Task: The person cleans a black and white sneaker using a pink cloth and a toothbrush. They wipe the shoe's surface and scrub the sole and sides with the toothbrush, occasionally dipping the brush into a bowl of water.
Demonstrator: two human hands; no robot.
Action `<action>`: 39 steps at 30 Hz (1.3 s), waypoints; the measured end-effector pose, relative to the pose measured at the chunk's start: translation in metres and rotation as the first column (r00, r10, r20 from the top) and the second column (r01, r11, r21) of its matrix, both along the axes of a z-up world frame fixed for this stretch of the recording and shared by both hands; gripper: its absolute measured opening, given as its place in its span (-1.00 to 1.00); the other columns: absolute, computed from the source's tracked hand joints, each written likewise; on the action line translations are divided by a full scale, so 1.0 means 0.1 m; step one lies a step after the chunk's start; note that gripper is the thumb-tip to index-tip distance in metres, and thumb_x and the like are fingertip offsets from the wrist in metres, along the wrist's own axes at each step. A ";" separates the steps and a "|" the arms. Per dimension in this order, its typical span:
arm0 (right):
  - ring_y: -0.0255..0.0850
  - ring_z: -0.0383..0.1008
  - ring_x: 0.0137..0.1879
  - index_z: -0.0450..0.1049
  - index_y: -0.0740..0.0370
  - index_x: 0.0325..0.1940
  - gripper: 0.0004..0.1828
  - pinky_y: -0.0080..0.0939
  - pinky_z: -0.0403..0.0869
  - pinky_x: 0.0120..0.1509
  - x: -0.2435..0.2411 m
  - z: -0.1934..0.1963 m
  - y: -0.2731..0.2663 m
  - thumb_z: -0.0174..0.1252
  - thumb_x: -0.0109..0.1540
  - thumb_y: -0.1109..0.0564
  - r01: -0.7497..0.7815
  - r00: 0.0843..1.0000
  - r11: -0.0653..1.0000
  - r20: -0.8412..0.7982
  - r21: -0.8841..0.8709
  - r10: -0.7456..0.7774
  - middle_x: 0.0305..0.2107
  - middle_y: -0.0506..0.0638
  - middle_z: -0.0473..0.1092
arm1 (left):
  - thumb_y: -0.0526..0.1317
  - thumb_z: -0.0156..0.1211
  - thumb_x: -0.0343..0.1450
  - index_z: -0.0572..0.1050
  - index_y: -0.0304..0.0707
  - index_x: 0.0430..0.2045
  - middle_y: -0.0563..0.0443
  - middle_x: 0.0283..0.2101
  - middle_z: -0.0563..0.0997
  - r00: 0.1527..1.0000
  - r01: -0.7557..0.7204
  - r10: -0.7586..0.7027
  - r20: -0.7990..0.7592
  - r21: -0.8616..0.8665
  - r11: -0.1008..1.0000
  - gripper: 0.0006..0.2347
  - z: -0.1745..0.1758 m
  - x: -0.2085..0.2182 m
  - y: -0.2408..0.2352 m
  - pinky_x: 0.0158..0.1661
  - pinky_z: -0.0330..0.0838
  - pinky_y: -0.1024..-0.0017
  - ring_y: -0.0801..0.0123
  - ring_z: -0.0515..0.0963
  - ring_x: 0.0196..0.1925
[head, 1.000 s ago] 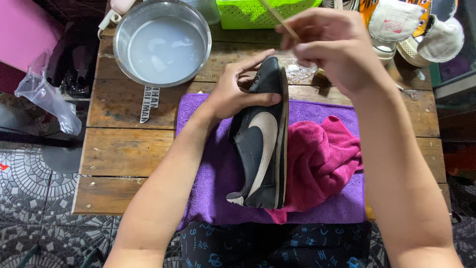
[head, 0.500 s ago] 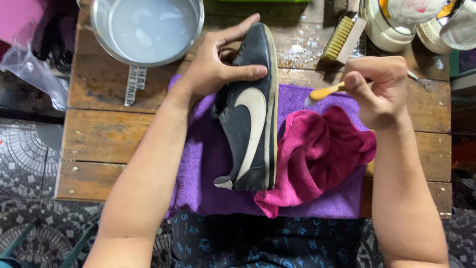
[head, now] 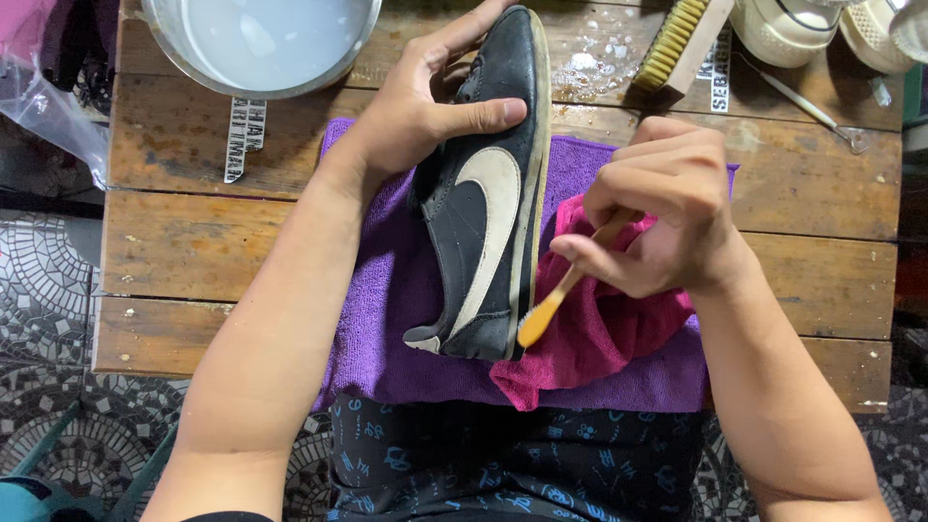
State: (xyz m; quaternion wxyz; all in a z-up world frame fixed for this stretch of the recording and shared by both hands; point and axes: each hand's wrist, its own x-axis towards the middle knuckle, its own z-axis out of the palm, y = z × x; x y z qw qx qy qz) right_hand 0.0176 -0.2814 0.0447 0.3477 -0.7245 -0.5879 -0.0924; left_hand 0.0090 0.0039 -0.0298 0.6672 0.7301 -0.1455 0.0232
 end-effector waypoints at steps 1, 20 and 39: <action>-0.20 0.12 -0.59 0.25 0.06 -0.56 -0.46 -0.11 0.14 -0.22 -0.03 0.00 0.02 0.34 0.37 -0.11 -0.018 1.000 0.999 0.005 0.030 0.017 -0.71 -0.20 0.16 | -0.18 0.62 0.52 0.23 -0.35 0.59 -0.15 0.65 0.31 1.000 0.012 -0.014 -0.022 -0.071 0.997 -0.24 -0.04 0.01 -0.01 0.66 0.18 0.35 0.34 0.32 0.66; -0.13 -0.08 -0.62 0.00 0.06 -0.61 -0.50 -0.09 0.13 -0.25 -0.17 -0.07 0.22 0.02 0.35 0.26 -0.092 0.981 0.980 0.182 0.176 0.060 -0.73 -0.12 0.04 | -0.19 0.61 0.47 0.54 -0.20 0.19 0.25 0.07 0.62 0.992 0.070 -0.097 -0.076 -0.304 0.950 -0.57 0.03 0.00 -0.10 0.17 0.56 0.57 0.62 0.57 0.10; -0.12 -0.10 -0.62 -0.07 0.06 -0.59 -0.51 -0.10 0.03 -0.33 -0.16 -0.01 0.20 0.00 0.29 0.35 -0.157 0.969 0.971 0.217 0.183 0.116 -0.71 -0.09 0.00 | -0.17 0.62 0.45 0.53 -0.24 0.27 0.20 0.12 0.66 0.992 0.037 -0.071 -0.102 -0.300 0.953 -0.49 0.06 -0.03 -0.11 0.19 0.60 0.54 0.57 0.61 0.14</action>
